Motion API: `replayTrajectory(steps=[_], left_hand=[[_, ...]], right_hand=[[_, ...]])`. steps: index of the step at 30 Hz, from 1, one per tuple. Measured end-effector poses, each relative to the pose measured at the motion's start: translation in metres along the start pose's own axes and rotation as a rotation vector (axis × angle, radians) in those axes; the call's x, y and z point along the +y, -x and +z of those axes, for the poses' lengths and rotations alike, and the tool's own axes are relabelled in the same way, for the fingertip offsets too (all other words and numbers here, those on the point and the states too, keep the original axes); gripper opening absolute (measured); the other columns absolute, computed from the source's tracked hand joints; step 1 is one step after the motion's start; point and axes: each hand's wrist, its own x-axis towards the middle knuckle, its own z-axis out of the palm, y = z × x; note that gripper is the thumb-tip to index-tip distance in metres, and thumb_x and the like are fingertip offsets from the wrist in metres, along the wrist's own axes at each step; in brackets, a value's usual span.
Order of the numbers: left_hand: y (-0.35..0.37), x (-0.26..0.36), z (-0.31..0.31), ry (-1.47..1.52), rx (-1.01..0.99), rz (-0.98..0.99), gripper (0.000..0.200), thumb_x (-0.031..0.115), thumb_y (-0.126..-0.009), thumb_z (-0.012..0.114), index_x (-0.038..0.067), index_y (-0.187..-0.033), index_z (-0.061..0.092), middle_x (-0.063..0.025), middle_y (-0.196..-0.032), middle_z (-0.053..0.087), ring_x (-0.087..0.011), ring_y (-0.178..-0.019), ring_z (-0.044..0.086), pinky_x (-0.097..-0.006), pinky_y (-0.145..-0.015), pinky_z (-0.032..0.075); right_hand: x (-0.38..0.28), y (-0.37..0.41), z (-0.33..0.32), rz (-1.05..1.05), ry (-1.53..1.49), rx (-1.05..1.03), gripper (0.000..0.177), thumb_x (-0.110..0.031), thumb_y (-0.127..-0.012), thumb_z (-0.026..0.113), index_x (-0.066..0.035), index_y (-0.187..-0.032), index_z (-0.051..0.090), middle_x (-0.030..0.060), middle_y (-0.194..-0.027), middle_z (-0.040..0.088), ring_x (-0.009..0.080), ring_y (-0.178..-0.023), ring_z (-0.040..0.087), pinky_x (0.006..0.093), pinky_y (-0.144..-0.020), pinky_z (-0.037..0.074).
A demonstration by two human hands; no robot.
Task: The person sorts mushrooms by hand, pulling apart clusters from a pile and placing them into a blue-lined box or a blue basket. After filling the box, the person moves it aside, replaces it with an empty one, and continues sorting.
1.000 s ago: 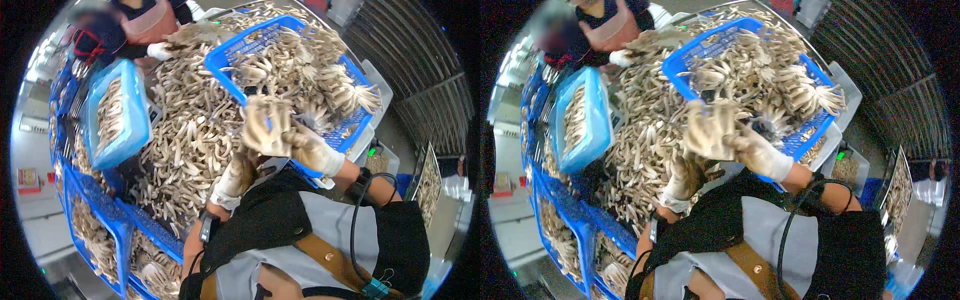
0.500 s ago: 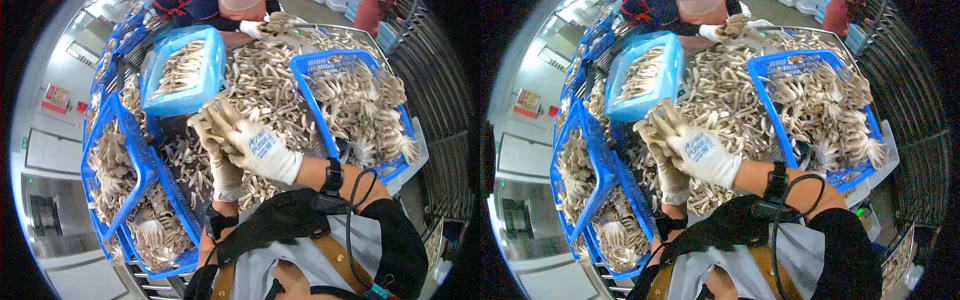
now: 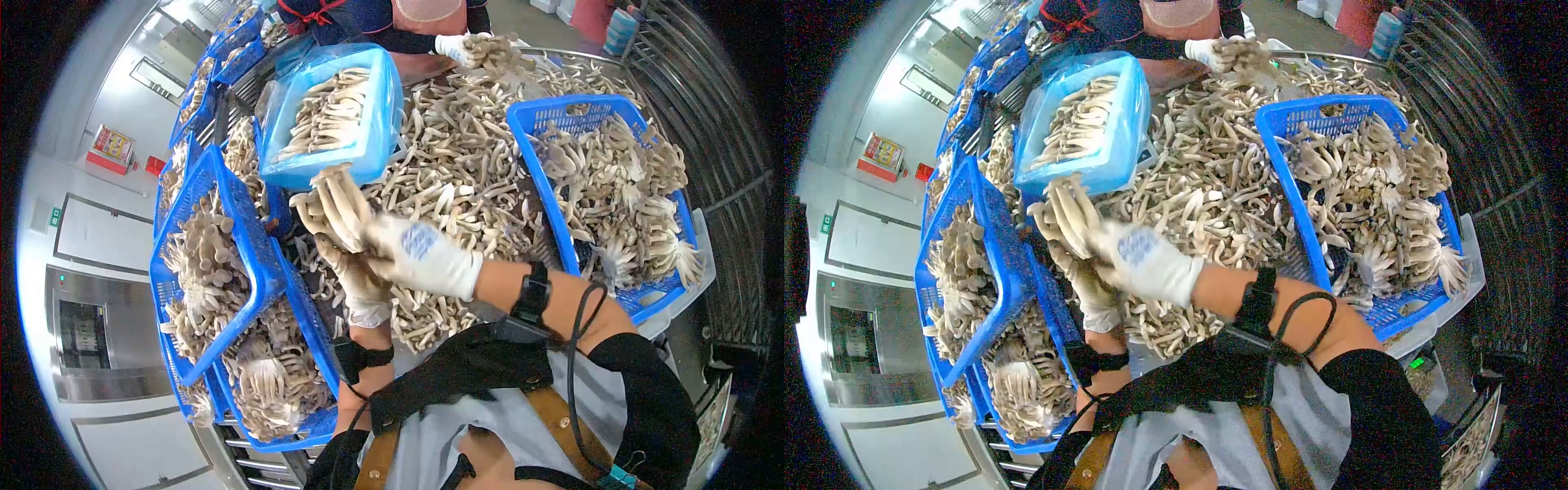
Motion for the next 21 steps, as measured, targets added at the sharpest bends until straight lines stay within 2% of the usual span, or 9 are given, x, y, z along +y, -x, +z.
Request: replayTrajectory(steps=[2, 4, 5, 8, 9, 13, 16, 20, 21], left_hand=[[0.0, 0.006, -0.008, 0.069, 0.009, -0.161, 0.078, 0.062, -0.092, 0.047, 0.023, -0.153, 0.017, -0.0017, -0.155, 0.028, -0.0225, -0.138, 0.032, -0.043, -0.112, 0.031], [0.001, 0.009, 0.001, 0.089, 0.0, -0.148, 0.077, 0.061, -0.092, 0.048, 0.023, -0.152, 0.018, -0.0013, -0.154, 0.03, -0.023, -0.137, 0.034, -0.043, -0.112, 0.03], [0.003, 0.01, 0.005, 0.097, -0.004, -0.149, 0.077, 0.061, -0.092, 0.048, 0.023, -0.152, 0.019, -0.0011, -0.153, 0.031, -0.0232, -0.136, 0.035, -0.0431, -0.112, 0.03], [0.003, 0.002, 0.002, 0.137, -0.013, -0.187, 0.079, 0.063, -0.089, 0.05, 0.017, -0.149, 0.028, -0.0055, -0.146, 0.04, -0.0239, -0.13, 0.042, -0.0422, -0.111, 0.032], [0.007, 0.009, 0.034, -0.062, 0.113, -0.042, 0.08, 0.065, -0.089, 0.049, 0.015, -0.148, 0.03, -0.0075, -0.143, 0.043, -0.0237, -0.128, 0.044, -0.042, -0.11, 0.034], [0.001, 0.012, 0.006, -0.044, 0.139, -0.189, 0.08, 0.069, -0.089, 0.044, 0.014, -0.147, 0.032, -0.0078, -0.141, 0.045, -0.0252, -0.125, 0.046, -0.0415, -0.108, 0.035], [0.005, 0.007, -0.008, 0.068, 0.019, -0.274, 0.078, 0.066, -0.091, 0.045, 0.014, -0.147, 0.033, -0.0084, -0.142, 0.045, -0.0252, -0.125, 0.046, -0.0415, -0.108, 0.035], [0.008, 0.009, 0.012, -0.09, 0.079, -0.105, 0.077, 0.062, -0.091, 0.048, 0.01, -0.145, 0.034, -0.0097, -0.143, 0.043, -0.0248, -0.126, 0.045, -0.0407, -0.106, 0.037], [0.011, 0.013, 0.016, -0.023, 0.145, -0.171, 0.075, 0.061, -0.092, 0.049, 0.008, -0.144, 0.037, -0.0097, -0.142, 0.045, -0.0242, -0.126, 0.046, -0.0401, -0.105, 0.038]], right_hand=[[0.01, 0.009, 0.005, -0.015, 0.097, -0.018, 0.033, -0.023, -0.079, 0.066, -0.003, -0.102, 0.055, 0.0181, -0.095, 0.055, 0.0358, -0.091, 0.056, 0.0435, -0.08, 0.046], [0.005, 0.002, -0.016, -0.006, 0.14, 0.022, 0.031, -0.023, -0.079, 0.066, -0.003, -0.101, 0.055, 0.017, -0.094, 0.055, 0.0356, -0.089, 0.057, 0.043, -0.078, 0.046], [-0.001, -0.008, -0.021, -0.157, 0.072, 0.183, 0.031, -0.024, -0.079, 0.067, -0.005, -0.1, 0.055, 0.0156, -0.093, 0.054, 0.0349, -0.087, 0.058, 0.0428, -0.076, 0.047], [-0.013, -0.019, -0.009, -0.061, 0.362, 0.062, 0.032, -0.025, -0.079, 0.066, -0.006, -0.102, 0.054, 0.0149, -0.092, 0.055, 0.0333, -0.084, 0.06, 0.0428, -0.074, 0.049], [-0.01, -0.02, 0.003, 0.061, 0.424, 0.029, 0.033, -0.027, -0.079, 0.067, -0.008, -0.103, 0.054, 0.0147, -0.092, 0.056, 0.0314, -0.082, 0.062, 0.0425, -0.071, 0.051], [-0.008, 0.001, 0.0, 0.126, 0.359, -0.125, 0.028, -0.026, -0.08, 0.066, -0.011, -0.102, 0.057, 0.0129, -0.094, 0.059, 0.0306, -0.084, 0.063, 0.0412, -0.07, 0.052], [-0.021, -0.023, -0.007, -0.279, 0.233, 0.316, 0.023, -0.025, -0.082, 0.062, -0.011, -0.101, 0.058, 0.012, -0.092, 0.06, 0.0305, -0.082, 0.064, 0.0404, -0.068, 0.053], [-0.018, -0.014, 0.001, -0.052, 0.473, -0.057, 0.026, -0.021, -0.08, 0.063, -0.007, -0.102, 0.058, 0.0116, -0.093, 0.059, 0.0292, -0.081, 0.062, 0.0393, -0.069, 0.052], [-0.017, -0.01, 0.003, -0.025, 0.458, -0.076, 0.03, -0.021, -0.079, 0.065, -0.007, -0.104, 0.057, 0.0118, -0.091, 0.057, 0.0298, -0.082, 0.061, 0.0399, -0.069, 0.051]])
